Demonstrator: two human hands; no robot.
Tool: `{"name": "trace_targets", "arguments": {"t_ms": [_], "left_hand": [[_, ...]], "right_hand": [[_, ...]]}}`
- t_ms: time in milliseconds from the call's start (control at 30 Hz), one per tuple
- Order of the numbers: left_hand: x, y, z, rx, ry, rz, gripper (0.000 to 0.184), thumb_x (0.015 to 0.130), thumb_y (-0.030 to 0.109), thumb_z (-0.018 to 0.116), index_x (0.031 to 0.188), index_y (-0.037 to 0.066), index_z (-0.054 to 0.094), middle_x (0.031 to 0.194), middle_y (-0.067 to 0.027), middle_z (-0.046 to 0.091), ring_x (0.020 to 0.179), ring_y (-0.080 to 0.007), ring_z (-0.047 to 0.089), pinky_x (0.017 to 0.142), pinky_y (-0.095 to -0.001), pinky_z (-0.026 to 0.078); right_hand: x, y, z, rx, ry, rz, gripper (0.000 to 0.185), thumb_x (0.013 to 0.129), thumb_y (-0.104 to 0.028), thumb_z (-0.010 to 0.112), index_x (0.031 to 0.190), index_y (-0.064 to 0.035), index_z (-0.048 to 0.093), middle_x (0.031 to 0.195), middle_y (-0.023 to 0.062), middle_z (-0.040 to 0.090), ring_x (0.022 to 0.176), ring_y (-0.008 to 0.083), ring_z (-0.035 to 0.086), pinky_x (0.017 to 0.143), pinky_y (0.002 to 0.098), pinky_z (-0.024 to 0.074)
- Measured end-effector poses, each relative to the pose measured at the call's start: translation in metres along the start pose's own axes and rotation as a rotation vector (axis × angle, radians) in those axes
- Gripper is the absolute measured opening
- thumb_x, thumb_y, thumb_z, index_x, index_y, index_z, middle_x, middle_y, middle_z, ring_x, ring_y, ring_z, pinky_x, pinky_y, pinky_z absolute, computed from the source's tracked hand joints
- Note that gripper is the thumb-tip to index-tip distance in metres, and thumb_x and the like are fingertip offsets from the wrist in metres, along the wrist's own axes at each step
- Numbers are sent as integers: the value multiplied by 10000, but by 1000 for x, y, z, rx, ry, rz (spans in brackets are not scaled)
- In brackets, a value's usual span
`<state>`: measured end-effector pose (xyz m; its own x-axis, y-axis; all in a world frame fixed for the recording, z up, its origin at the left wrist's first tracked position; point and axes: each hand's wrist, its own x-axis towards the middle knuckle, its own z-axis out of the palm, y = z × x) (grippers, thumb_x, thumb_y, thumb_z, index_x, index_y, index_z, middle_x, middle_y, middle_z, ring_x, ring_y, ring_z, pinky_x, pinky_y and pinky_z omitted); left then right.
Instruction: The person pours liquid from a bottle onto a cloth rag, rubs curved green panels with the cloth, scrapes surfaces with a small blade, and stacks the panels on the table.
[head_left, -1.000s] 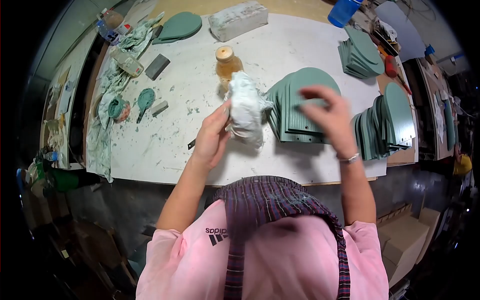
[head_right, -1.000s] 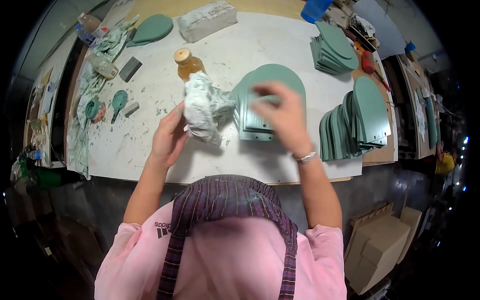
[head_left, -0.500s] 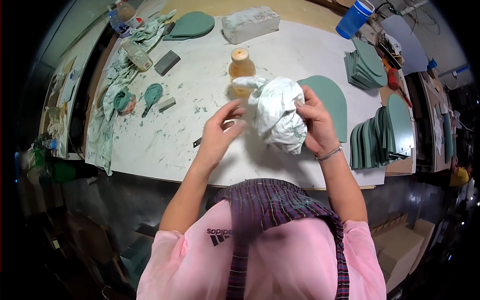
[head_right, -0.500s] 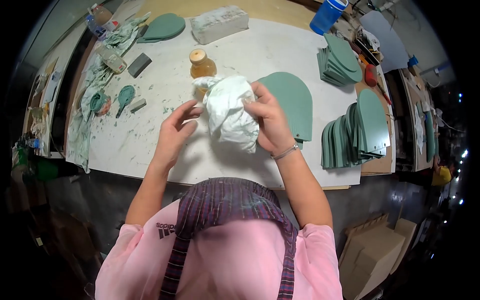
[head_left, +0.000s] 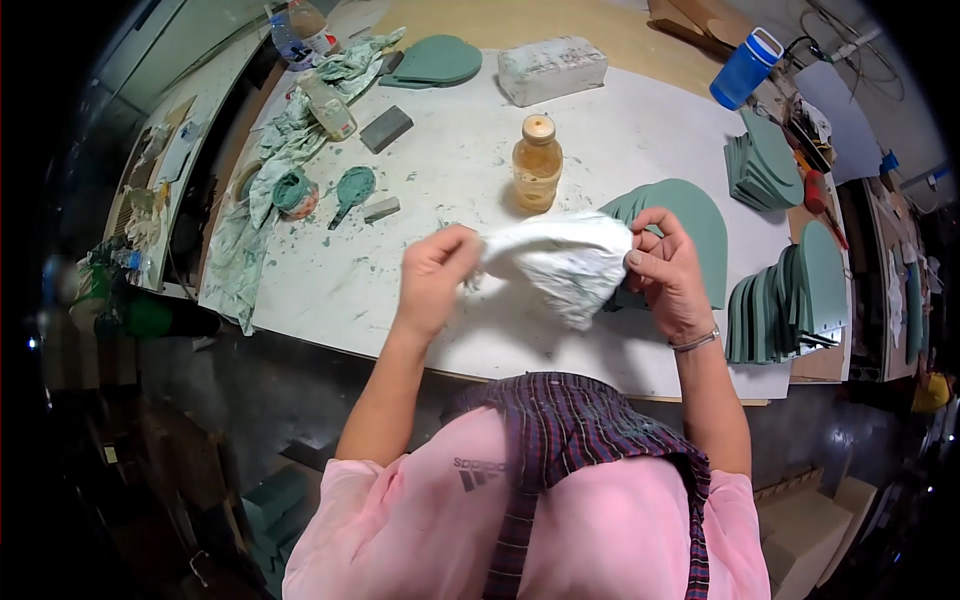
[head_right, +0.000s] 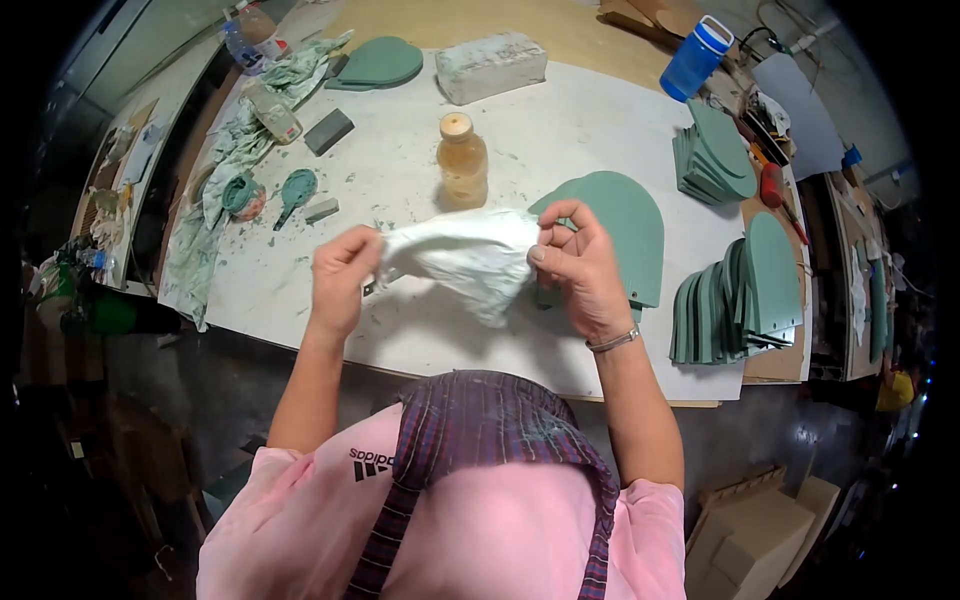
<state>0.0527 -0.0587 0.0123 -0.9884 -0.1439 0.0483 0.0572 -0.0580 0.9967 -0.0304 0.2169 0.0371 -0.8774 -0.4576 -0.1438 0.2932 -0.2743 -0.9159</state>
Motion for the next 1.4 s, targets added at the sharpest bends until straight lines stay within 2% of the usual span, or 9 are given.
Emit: {"name": "trace_targets", "arguments": {"t_ms": [100, 300, 467, 567, 767, 933, 1133, 1300, 1400], "left_hand": [[4, -3, -14, -455, 147, 65, 161, 997, 124, 518, 947, 8, 618, 800, 5, 627, 703, -46, 545, 624, -208, 434], [5, 11, -17, -375, 96, 14, 174, 1015, 135, 491, 1030, 7, 607, 874, -19, 647, 759, -58, 585, 707, -217, 470], [10, 26, -3, -410, 9, 22, 180, 1011, 141, 505, 1081, 3, 596, 914, -20, 650, 775, -57, 604, 665, -216, 504], [9, 23, -5, -488, -94, -33, 196, 1008, 151, 513, 1101, -2, 592, 939, -32, 659, 799, -61, 617, 688, -217, 517], [13, 15, -7, -503, -179, -154, 222, 980, 124, 546, 1129, -31, 601, 983, -67, 675, 846, -84, 637, 735, -225, 516], [16, 11, -13, -324, -131, -125, 191, 941, 96, 608, 1066, -46, 627, 924, -60, 685, 816, -91, 640, 733, -225, 505], [15, 2, -8, 111, 146, 47, 136, 875, 77, 668, 949, -35, 693, 823, -42, 696, 728, -70, 619, 672, -241, 503], [-7, 24, -12, 648, -671, -13, 319, 721, 155, 772, 1000, 8, 724, 926, -134, 728, 846, -248, 692, 799, -336, 525], [10, 11, -8, 662, -183, 421, 525, 687, 197, 784, 1160, 3, 664, 1070, -160, 698, 983, -332, 654, 888, -378, 504]], "right_hand": [[3, 1, -3, 33, 38, -2, 311, 801, -11, 711, 1042, -65, 521, 807, -2, 600, 637, 53, 507, 535, 194, 405], [12, 8, 15, -318, 18, -16, 208, 836, -71, 699, 1025, -31, 621, 851, 22, 635, 716, 67, 569, 606, 208, 457], [19, 51, 43, -387, -147, 250, 567, 882, -343, 686, 1350, -64, 529, 1221, 74, 626, 1124, 125, 562, 922, 264, 449], [24, 64, 53, -299, -105, 113, 641, 817, -220, 751, 1378, -51, 491, 1260, 84, 577, 1120, 167, 550, 977, 321, 445], [39, 55, 59, -465, -156, -165, 469, 784, 10, 698, 1241, -5, 590, 1316, 89, 513, 1156, 183, 538, 961, 312, 477], [34, 46, 50, -284, -47, -72, 191, 709, -7, 719, 894, -22, 676, 779, 31, 644, 828, 116, 627, 778, 282, 506], [44, 57, 35, -765, 107, -225, 116, 746, 57, 610, 740, -11, 515, 634, 21, 538, 600, 80, 512, 542, 281, 426], [51, 41, 34, -366, 241, -64, 153, 814, 88, 582, 800, -47, 511, 749, -2, 584, 642, 54, 517, 569, 206, 423], [58, 44, 22, -17, 66, 17, 128, 852, 53, 595, 841, -50, 521, 772, 9, 603, 668, 82, 568, 583, 210, 462]]}}
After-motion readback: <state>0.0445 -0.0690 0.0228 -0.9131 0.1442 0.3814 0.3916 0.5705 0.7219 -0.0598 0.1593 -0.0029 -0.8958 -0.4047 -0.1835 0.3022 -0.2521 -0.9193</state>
